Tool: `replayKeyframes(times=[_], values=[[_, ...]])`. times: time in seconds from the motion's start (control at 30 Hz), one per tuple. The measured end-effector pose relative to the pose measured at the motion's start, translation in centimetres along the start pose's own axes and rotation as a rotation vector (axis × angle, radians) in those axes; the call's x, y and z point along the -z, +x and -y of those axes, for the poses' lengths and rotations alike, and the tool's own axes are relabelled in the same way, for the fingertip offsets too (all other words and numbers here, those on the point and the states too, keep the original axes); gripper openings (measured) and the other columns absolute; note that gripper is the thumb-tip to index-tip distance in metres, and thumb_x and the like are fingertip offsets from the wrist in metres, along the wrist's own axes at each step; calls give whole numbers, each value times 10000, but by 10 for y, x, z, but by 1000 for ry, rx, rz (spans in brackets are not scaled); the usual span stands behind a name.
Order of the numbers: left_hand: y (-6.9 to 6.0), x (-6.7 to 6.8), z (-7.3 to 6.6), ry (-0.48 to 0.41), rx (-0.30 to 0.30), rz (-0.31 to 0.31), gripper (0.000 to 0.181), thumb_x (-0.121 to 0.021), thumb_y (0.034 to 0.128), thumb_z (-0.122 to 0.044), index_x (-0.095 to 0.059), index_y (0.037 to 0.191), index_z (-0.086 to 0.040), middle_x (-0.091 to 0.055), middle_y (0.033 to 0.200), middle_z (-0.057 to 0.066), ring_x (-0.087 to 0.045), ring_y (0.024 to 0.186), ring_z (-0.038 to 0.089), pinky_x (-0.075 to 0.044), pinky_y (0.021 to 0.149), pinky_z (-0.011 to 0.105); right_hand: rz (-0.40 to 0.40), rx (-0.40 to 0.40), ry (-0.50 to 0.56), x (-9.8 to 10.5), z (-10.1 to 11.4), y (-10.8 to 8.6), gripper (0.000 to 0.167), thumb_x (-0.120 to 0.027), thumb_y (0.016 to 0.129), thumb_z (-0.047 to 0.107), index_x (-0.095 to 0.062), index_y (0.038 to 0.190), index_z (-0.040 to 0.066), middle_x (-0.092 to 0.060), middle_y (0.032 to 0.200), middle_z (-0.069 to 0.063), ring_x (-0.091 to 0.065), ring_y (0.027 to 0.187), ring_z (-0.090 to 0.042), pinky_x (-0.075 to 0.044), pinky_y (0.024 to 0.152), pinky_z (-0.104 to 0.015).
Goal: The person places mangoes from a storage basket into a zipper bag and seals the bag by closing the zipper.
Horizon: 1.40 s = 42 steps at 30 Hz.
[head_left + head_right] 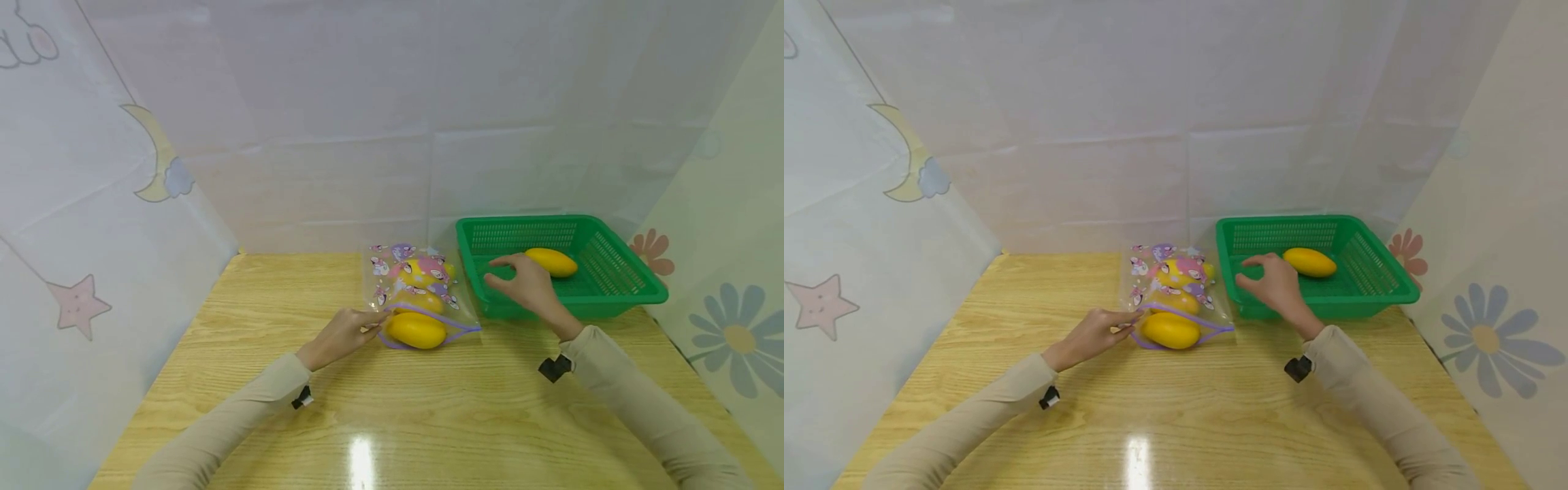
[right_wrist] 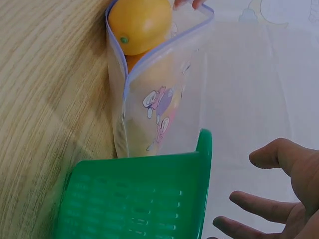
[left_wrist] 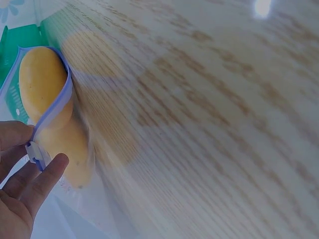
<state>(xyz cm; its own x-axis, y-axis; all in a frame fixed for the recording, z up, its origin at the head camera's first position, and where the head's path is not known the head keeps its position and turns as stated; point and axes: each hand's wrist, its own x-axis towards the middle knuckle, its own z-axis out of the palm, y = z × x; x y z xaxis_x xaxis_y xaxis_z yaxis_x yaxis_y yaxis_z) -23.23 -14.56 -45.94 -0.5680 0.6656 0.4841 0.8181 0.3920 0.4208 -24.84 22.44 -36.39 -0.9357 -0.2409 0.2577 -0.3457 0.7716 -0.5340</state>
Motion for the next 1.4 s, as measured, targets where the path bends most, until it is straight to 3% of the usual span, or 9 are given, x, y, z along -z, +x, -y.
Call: replayKeyframes(times=[0.3, 0.5, 0.7, 0.83, 1.07, 1.2, 1.4], values=[[1, 0, 1, 0, -4, -4, 394, -720, 851, 96, -643, 1236, 72, -681, 1142, 216, -726, 885, 240, -539, 715, 122, 110, -159, 57, 13, -10, 11, 514, -631, 980, 343, -564, 1351, -7, -482, 1383, -302, -508, 1125, -430, -509, 767, -517], [1, 0, 1, 5, -12, -5, 397, -720, 854, 91, -645, 1243, 63, -703, 1090, 205, -729, 866, 233, -539, 693, 118, 159, -216, 153, 23, -18, 14, 597, -607, 983, 418, -521, 1391, -9, -399, 1467, -292, -403, 1280, -477, -454, 940, -617], [0, -1, 2, 33, -6, -1, 397, -721, 862, 74, -648, 1251, 46, -716, 1066, 185, -731, 840, 203, -541, 695, 120, 189, -297, 317, 31, -25, 21, 680, -597, 981, 447, -446, 1445, -27, -338, 1478, -318, -326, 1335, -500, -337, 1044, -673], [0, -2, 3, 31, -16, -9, 412, -722, 852, 89, -641, 1254, 53, -708, 1085, 192, -732, 843, 209, -545, 698, 127, 213, -340, 413, 35, -29, 23, 707, -573, 996, 439, -371, 1493, -22, -306, 1518, -307, -280, 1380, -488, -294, 1088, -660], [0, 0, -1, 16, -8, -10, 394, -714, 857, 93, -643, 1244, 62, -680, 1155, 189, -729, 870, 214, -544, 715, 129, 232, -391, 435, 41, -33, 27, 707, -469, 1036, 445, -292, 1526, -32, -168, 1588, -282, -198, 1427, -475, -305, 1102, -627], [0, 0, -3, 17, -7, -12, 386, -716, 853, 98, -646, 1232, 72, -684, 1143, 189, -730, 867, 220, -546, 711, 132, 241, -427, 496, 46, -37, 31, 714, -468, 1038, 434, -260, 1537, -32, -69, 1613, -259, -145, 1444, -470, -288, 1120, -612], [0, 1, -2, 9, -20, -17, 398, -719, 845, 106, -641, 1234, 77, -675, 1161, 196, -729, 873, 230, -558, 718, 157, 268, -486, 606, 54, -49, 39, 786, -477, 1023, 472, -148, 1574, 17, -36, 1604, -282, -140, 1442, -472, -297, 1136, -566]])
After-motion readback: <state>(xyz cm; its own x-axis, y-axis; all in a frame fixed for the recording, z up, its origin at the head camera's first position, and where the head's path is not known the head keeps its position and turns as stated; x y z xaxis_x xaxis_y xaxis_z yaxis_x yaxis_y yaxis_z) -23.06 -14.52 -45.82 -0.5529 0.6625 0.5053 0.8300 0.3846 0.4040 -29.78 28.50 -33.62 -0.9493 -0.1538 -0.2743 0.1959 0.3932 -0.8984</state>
